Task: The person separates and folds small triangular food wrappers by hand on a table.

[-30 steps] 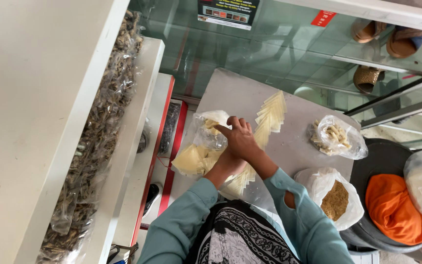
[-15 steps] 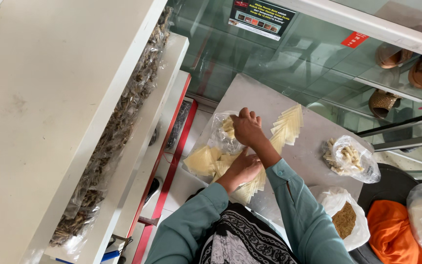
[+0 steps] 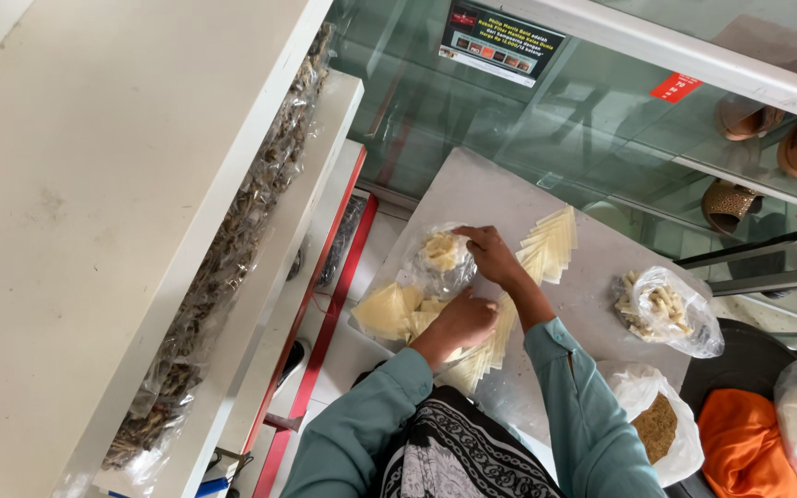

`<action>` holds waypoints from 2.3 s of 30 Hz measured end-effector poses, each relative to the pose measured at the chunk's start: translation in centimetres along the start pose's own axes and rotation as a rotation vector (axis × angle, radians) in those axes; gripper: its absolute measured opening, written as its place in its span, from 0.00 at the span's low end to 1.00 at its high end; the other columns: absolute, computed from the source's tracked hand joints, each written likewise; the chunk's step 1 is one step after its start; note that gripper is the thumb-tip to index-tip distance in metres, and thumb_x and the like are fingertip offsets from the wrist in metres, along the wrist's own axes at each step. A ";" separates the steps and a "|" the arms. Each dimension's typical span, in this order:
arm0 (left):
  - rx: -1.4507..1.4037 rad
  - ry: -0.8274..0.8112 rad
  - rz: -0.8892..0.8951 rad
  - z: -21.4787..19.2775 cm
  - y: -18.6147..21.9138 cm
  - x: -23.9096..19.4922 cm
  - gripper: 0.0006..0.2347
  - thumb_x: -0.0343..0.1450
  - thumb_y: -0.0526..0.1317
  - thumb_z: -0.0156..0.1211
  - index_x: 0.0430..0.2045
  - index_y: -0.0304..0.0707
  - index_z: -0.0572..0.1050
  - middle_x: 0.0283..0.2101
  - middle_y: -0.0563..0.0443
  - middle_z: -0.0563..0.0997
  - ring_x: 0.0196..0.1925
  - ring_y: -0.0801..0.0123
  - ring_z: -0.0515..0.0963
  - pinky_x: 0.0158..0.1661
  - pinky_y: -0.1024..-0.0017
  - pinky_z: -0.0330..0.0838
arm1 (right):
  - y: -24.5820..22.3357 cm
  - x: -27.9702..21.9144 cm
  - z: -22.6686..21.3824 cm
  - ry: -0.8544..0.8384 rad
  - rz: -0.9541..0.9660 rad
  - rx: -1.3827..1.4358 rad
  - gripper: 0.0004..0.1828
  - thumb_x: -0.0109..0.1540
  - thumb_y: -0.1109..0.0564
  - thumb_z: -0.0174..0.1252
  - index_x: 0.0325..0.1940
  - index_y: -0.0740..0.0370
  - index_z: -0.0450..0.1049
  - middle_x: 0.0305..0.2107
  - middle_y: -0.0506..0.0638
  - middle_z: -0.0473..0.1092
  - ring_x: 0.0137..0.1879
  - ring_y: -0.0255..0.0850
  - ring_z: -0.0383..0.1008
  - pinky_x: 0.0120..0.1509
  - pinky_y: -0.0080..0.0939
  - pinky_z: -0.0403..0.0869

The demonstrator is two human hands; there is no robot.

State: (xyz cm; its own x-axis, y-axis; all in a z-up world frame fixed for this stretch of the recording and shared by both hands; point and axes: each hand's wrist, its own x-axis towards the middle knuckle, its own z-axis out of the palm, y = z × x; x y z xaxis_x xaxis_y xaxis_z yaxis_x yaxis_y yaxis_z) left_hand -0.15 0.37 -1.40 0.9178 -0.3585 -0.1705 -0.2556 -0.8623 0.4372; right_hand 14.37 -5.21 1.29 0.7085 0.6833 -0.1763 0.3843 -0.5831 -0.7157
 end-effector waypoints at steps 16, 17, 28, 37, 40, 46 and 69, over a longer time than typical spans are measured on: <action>-0.961 0.853 -0.654 -5.2 -13.3 -4.1 0.13 0.76 0.47 0.57 0.43 0.37 0.80 0.39 0.50 0.85 0.40 0.69 0.82 0.42 0.69 0.76 | -0.1 -1.0 2.2 0.209 0.539 0.862 0.17 0.66 0.57 0.53 0.57 0.46 0.60 0.41 0.52 0.71 0.40 0.41 0.70 0.38 0.46 0.70; -1.055 0.770 -0.649 -4.5 -14.2 -3.9 0.13 0.75 0.47 0.58 0.43 0.37 0.80 0.39 0.52 0.85 0.40 0.72 0.82 0.42 0.71 0.75 | -0.2 -0.9 2.5 0.240 0.624 0.930 0.17 0.66 0.55 0.53 0.56 0.43 0.59 0.41 0.50 0.71 0.40 0.39 0.71 0.37 0.44 0.71; -1.464 0.574 -0.622 -4.3 -13.9 -2.5 0.13 0.73 0.43 0.66 0.44 0.35 0.74 0.41 0.48 0.80 0.40 0.70 0.77 0.36 0.71 0.74 | -0.2 -0.1 3.4 0.171 0.485 1.228 0.06 0.68 0.58 0.50 0.46 0.61 0.70 0.31 0.50 0.71 0.34 0.41 0.73 0.36 0.46 0.78; -1.941 0.334 -0.373 -5.9 -12.9 -3.7 0.10 0.74 0.42 0.59 0.47 0.42 0.73 0.43 0.56 0.80 0.45 0.72 0.80 0.45 0.68 0.78 | -2.5 1.2 1.8 0.208 0.257 0.686 0.08 0.70 0.57 0.51 0.40 0.61 0.73 0.25 0.44 0.63 0.31 0.33 0.60 0.34 0.39 0.63; -1.919 0.263 -0.252 -5.9 -12.5 -3.6 0.11 0.76 0.41 0.59 0.52 0.41 0.75 0.48 0.56 0.81 0.48 0.73 0.81 0.48 0.70 0.78 | -3.0 2.4 -0.1 0.107 0.246 0.410 0.11 0.69 0.54 0.53 0.37 0.62 0.76 0.22 0.45 0.64 0.29 0.33 0.60 0.32 0.40 0.63; -2.082 0.109 -0.020 -5.7 -11.4 -4.0 0.13 0.76 0.37 0.60 0.55 0.39 0.76 0.53 0.49 0.82 0.54 0.67 0.82 0.55 0.65 0.80 | -1.7 3.3 -2.1 -0.021 0.221 0.425 0.12 0.65 0.54 0.59 0.39 0.66 0.79 0.24 0.48 0.71 0.31 0.35 0.68 0.35 0.41 0.70; -2.647 0.741 -0.101 -6.4 -10.5 -4.1 0.20 0.73 0.47 0.63 0.55 0.35 0.73 0.54 0.46 0.81 0.53 0.64 0.83 0.46 0.67 0.82 | 0.3 -1.8 1.5 -0.004 0.336 0.899 0.23 0.59 0.66 0.66 0.55 0.59 0.66 0.32 0.50 0.69 0.39 0.36 0.72 0.41 0.35 0.73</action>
State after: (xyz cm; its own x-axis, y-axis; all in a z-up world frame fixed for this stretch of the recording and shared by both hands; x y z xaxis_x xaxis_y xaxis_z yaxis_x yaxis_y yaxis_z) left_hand 0.68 13.16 0.39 0.9290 0.1473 -0.3396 -0.1274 0.9886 0.0802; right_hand 12.32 -5.92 0.41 0.6960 0.5442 -0.4684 -0.4378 -0.1954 -0.8776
